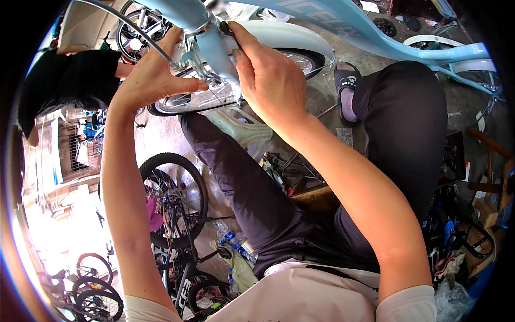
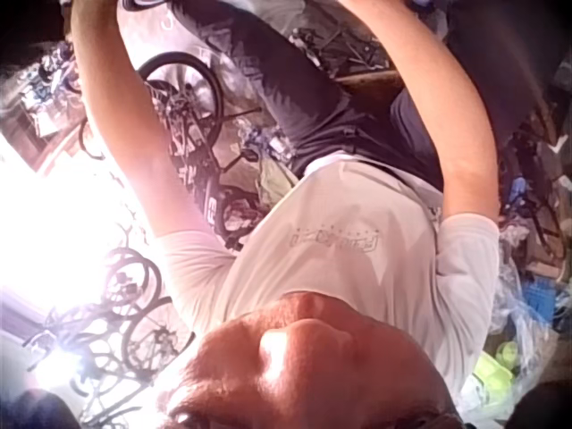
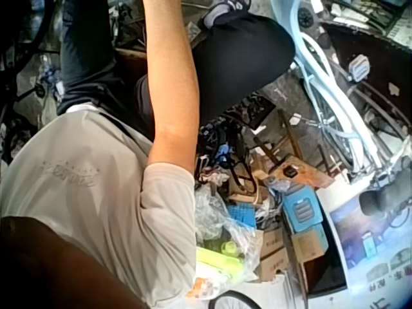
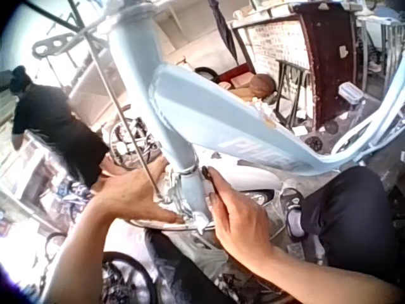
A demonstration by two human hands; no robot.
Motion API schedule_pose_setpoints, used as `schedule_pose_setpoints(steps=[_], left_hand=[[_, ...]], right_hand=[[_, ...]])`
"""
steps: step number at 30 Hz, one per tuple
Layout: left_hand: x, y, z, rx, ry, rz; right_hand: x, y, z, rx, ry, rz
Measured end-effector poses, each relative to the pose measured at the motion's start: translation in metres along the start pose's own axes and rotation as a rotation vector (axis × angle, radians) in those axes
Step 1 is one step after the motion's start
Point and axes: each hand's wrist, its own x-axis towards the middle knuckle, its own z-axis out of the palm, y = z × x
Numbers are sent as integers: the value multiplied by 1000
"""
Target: The person sits on the floor and uses a wrench to tighten or loosen bolts on the front fork and wheel area of a light blue bicycle, then manipulates cables and components on the handlebars and front frame by hand and with the wrench.
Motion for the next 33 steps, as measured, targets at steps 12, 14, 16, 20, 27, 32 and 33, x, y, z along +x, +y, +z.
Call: schedule_pose_setpoints(steps=[12,14,16,20,27,32,33], left_hand=[[1,1,0,26,-6,20],[1,2,0,31,-4,5],[2,2,0,6,1,45],[2,3,-2,-1,-37,12],[0,0,-4,2,-38,-20],[0,5,-2,0,-26,-24],[1,7,-2,-1,-26,-22]], right_hand=[[6,-4,-9,1,-130,92],[6,-4,-9,68,-84,94],[12,-4,-7,134,-87,114],[49,-32,-48,619,-483,653],[23,-25,-27,640,-117,644],[0,-3,-3,280,-65,209],[-2,0,1,309,-39,175]])
